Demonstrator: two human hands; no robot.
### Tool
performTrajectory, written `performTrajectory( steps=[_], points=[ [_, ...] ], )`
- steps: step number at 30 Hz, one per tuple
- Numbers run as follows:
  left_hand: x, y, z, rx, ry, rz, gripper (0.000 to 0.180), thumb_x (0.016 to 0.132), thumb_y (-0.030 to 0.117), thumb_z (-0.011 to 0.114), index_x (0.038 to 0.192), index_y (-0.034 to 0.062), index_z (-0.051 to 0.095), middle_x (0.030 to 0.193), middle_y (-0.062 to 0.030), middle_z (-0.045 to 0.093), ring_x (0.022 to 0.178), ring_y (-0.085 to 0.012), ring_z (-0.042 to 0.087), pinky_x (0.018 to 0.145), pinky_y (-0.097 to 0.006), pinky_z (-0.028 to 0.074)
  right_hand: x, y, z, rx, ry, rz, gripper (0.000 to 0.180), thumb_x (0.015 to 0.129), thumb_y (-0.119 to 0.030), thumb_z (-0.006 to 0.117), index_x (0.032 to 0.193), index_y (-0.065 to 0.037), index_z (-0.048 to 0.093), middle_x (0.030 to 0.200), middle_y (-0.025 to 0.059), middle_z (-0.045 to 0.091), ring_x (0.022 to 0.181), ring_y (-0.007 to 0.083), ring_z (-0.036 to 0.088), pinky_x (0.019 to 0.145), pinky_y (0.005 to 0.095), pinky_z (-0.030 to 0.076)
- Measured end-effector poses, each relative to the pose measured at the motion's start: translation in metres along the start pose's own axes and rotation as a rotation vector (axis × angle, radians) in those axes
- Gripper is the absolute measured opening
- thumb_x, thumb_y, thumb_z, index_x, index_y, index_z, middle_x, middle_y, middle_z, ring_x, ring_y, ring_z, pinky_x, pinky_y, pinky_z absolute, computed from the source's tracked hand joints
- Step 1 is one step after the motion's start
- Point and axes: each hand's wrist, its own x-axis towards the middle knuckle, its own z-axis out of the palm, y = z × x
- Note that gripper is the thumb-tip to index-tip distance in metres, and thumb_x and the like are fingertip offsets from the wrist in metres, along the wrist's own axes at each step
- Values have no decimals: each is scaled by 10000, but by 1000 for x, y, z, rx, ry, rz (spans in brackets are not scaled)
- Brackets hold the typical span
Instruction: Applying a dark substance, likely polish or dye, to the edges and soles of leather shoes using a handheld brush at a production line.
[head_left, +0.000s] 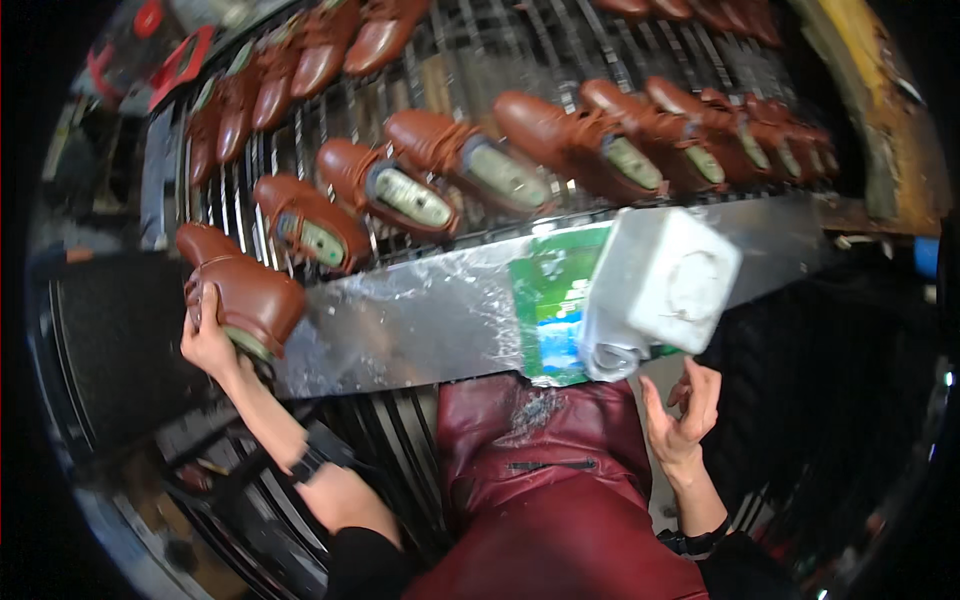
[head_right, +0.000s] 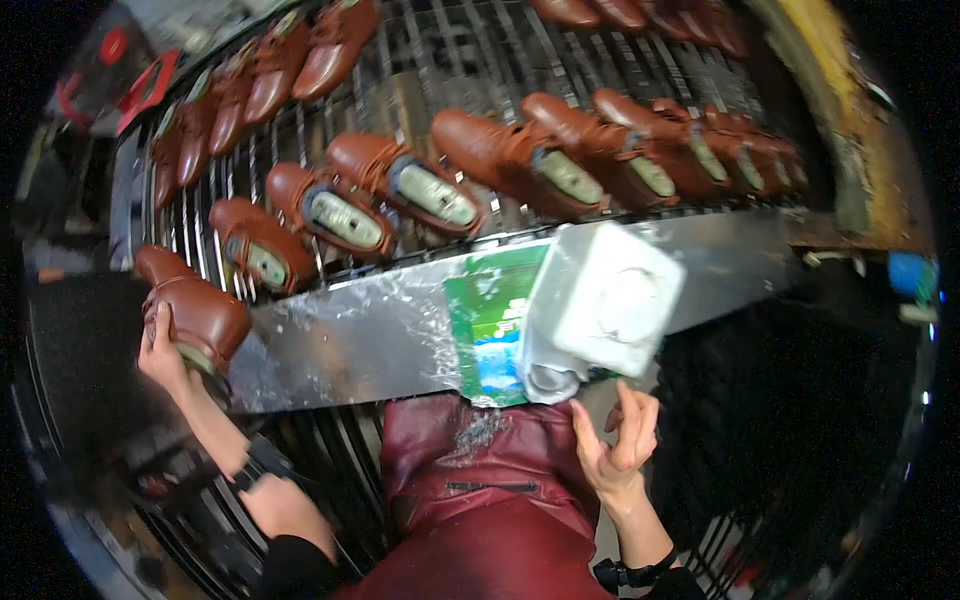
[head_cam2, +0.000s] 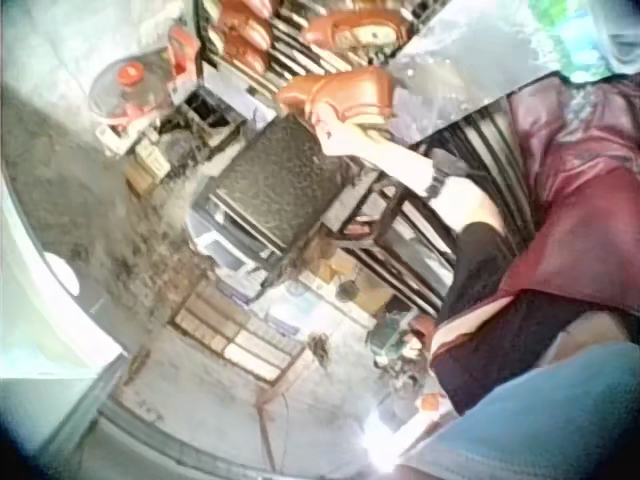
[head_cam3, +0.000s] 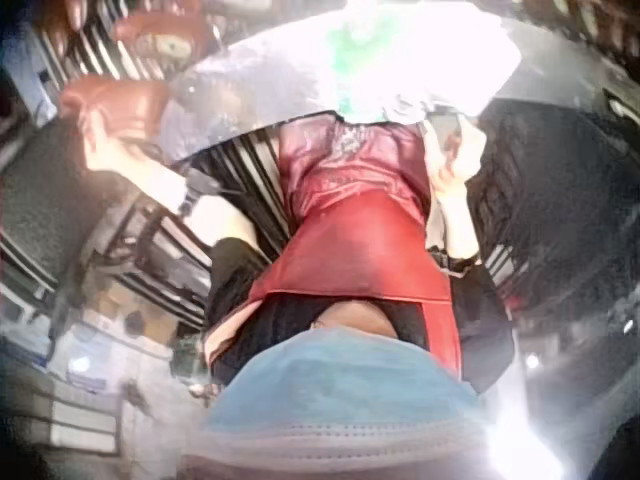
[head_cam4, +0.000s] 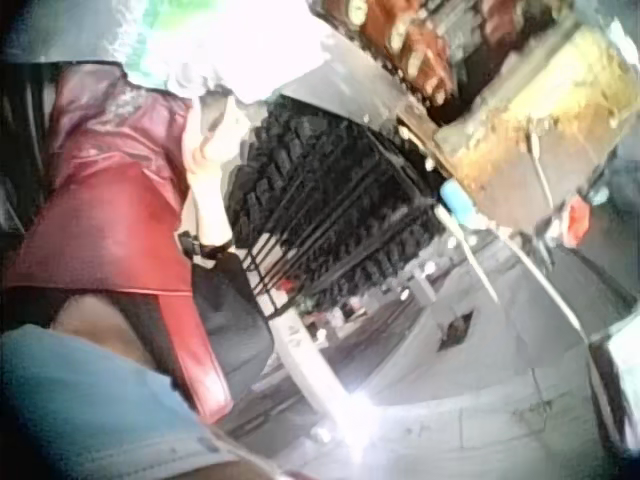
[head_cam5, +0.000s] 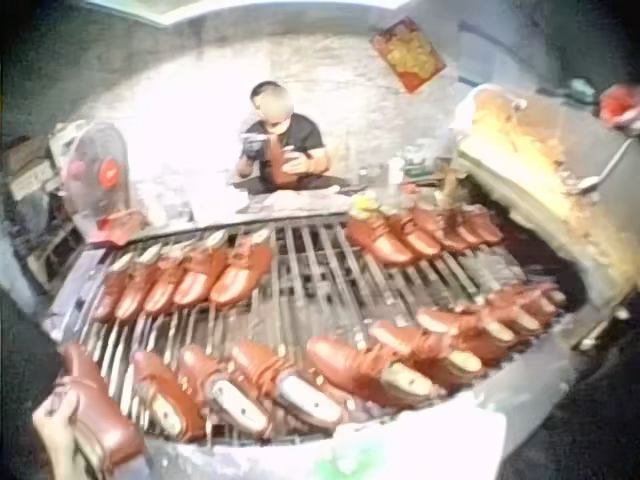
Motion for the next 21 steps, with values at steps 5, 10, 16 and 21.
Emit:
performTrajectory(
  steps=[5,10,16,21],
  points=[
    [161,-65,28,1320,-195,184,781,815,759,679,1240,109,762,1143,-244,750,1081,-485,697,902,-589,553,37,-51,-81,200,-114,205,91,865,-22,780,925,10,720,799,105,659,616,208,637,528,344,492],
    [176,-81,149,833,-724,476,583,964,512,662,1235,-1,716,1207,-280,717,1082,-445,693,915,-540,545,32,-66,-144,373,-213,258,76,947,-60,670,959,14,680,888,153,661,759,372,684,634,444,544],
    [-149,100,276,466,-1456,502,529,964,402,709,1313,6,681,1296,-241,697,1101,-419,699,957,-530,537,-133,29,-190,188,-162,796,71,811,-68,648,862,-21,663,866,167,716,806,391,704,707,503,552],
    [-361,218,235,402,-1768,511,519,963,329,740,1365,11,658,1356,-214,683,1114,-402,703,985,-523,533,-347,118,-186,211,220,1326,66,734,-137,741,755,-81,713,827,111,774,837,274,769,800,421,600]
  ],
)
